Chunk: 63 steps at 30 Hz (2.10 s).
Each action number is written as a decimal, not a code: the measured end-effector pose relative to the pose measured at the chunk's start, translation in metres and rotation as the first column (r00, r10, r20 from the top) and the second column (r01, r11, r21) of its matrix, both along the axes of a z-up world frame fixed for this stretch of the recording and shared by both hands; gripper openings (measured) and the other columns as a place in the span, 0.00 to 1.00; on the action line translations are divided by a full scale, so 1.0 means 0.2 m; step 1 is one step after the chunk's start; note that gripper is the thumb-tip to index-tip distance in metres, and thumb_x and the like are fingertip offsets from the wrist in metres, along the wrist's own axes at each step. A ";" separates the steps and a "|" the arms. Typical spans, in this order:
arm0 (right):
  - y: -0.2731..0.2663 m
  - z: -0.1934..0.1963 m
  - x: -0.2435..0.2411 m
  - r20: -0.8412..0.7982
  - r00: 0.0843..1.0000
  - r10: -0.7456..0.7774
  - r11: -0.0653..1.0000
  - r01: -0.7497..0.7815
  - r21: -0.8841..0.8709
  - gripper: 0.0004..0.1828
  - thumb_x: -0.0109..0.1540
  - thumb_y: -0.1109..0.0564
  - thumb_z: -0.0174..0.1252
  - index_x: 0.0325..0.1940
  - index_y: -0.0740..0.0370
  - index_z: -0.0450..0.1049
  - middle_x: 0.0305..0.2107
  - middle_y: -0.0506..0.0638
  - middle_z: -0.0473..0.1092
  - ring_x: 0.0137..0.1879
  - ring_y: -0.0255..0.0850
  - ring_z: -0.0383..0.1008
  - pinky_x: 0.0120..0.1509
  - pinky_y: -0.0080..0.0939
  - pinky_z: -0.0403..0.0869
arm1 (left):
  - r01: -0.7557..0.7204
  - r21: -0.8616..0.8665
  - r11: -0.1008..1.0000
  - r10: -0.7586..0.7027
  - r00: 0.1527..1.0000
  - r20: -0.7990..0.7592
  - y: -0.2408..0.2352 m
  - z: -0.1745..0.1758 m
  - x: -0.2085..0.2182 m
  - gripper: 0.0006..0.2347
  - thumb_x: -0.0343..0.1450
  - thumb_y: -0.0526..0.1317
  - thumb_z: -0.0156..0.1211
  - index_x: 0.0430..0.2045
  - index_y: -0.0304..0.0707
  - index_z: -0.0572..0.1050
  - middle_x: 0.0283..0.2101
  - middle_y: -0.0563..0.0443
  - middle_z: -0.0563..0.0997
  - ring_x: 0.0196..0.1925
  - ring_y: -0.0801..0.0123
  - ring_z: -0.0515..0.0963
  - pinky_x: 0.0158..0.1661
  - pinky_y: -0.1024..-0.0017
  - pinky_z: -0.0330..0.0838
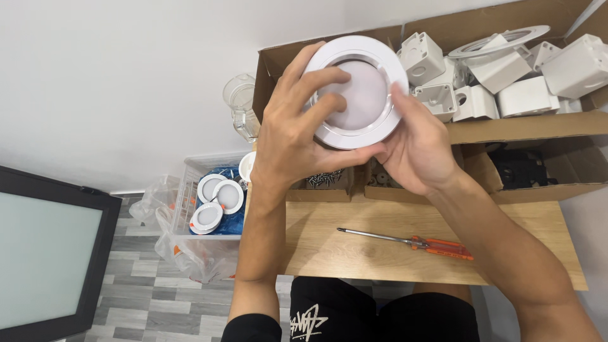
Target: The person assembles LED recessed lights by placing a diffuser onto the light housing and using a screwdriver to secure internal components.
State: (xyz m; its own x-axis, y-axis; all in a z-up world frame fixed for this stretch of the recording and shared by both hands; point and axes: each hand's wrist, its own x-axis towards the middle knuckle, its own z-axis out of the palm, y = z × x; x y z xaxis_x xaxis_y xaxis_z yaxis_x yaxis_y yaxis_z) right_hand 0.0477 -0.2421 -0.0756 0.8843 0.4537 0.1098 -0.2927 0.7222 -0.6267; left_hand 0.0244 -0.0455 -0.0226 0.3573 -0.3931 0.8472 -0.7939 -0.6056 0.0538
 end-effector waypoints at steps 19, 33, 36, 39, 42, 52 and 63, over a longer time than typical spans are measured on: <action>-0.21 0.07 0.05 0.437 0.893 -0.104 0.917 0.257 -0.306 0.21 0.71 0.61 0.63 0.66 0.69 0.67 0.44 0.62 0.79 0.42 0.55 0.86 0.32 0.47 0.90 | 0.000 -0.248 0.969 0.018 0.997 0.069 0.05 0.00 -0.07 0.29 0.71 0.62 0.70 0.54 0.35 0.74 0.66 0.35 0.70 0.70 0.36 0.76 0.74 0.31 0.77; -0.35 0.25 -0.05 0.609 0.485 0.628 0.038 0.762 -0.647 0.16 0.69 0.44 0.58 0.53 0.45 0.88 0.34 0.38 0.84 0.34 0.40 0.82 0.42 0.46 0.76 | 0.274 -0.931 0.242 -0.909 0.399 -0.119 0.10 0.00 -0.17 0.37 0.81 0.69 0.37 0.82 0.48 0.62 0.86 0.07 0.60 0.76 0.31 0.76 0.67 0.53 0.75; -0.35 0.15 0.00 0.449 0.515 0.730 -0.078 0.716 -0.694 0.16 0.68 0.44 0.57 0.56 0.46 0.84 0.44 0.39 0.82 0.47 0.44 0.83 0.53 0.51 0.78 | 0.145 -0.987 0.070 -0.974 0.224 -0.037 0.11 0.01 -0.15 0.38 0.77 0.69 0.42 0.81 0.47 0.61 0.86 0.00 0.56 0.79 0.19 0.72 0.60 0.52 0.77; -0.27 0.22 -0.03 0.146 0.667 0.731 -0.402 0.594 -0.697 0.17 0.69 0.45 0.55 0.61 0.33 0.77 0.49 0.34 0.77 0.53 0.41 0.81 0.49 0.52 0.81 | 0.027 -0.993 -0.114 -0.993 0.022 0.115 0.12 0.01 -0.13 0.37 0.77 0.64 0.46 0.81 0.44 0.60 0.87 0.00 0.48 0.82 0.08 0.64 0.64 0.46 0.81; -0.24 0.24 -0.02 0.087 0.689 0.719 -0.427 0.538 -0.726 0.24 0.64 0.35 0.66 0.63 0.38 0.76 0.54 0.36 0.76 0.57 0.43 0.81 0.53 0.54 0.82 | -0.032 -0.988 -0.148 -0.987 -0.063 0.150 0.11 0.00 -0.11 0.35 0.79 0.63 0.42 0.81 0.47 0.60 0.89 0.05 0.45 0.83 0.02 0.57 0.64 0.37 0.78; -0.30 0.32 -0.16 0.948 0.176 0.263 0.316 0.913 -0.257 0.21 0.67 0.63 0.76 0.62 0.72 0.79 0.53 0.62 0.74 0.37 0.40 0.73 0.41 0.36 0.77 | -0.145 -0.986 -0.082 -0.996 -0.027 0.087 -0.04 0.10 -0.13 0.45 0.69 0.53 0.55 0.84 0.77 0.39 0.82 0.29 0.49 0.80 0.02 0.52 0.58 0.15 0.68; -0.28 0.17 -0.08 0.963 -0.176 0.205 0.382 0.920 0.087 0.18 0.69 0.67 0.74 0.62 0.71 0.81 0.51 0.64 0.80 0.49 0.52 0.81 0.54 0.47 0.81 | -0.009 -1.000 -0.009 -0.998 0.059 0.008 -0.10 -0.16 -0.05 0.23 0.75 0.46 0.72 0.60 0.56 0.63 0.82 0.35 0.60 0.71 0.27 0.73 0.63 0.27 0.75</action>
State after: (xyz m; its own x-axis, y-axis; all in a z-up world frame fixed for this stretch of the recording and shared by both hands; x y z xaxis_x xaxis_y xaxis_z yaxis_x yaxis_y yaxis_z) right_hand 0.0324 -0.2988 -0.0410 0.2236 0.4531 0.8630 0.9352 -0.3493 -0.0590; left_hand 0.0142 -0.0661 -0.0539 0.8703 -0.3033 0.3881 0.0123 0.8011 0.5984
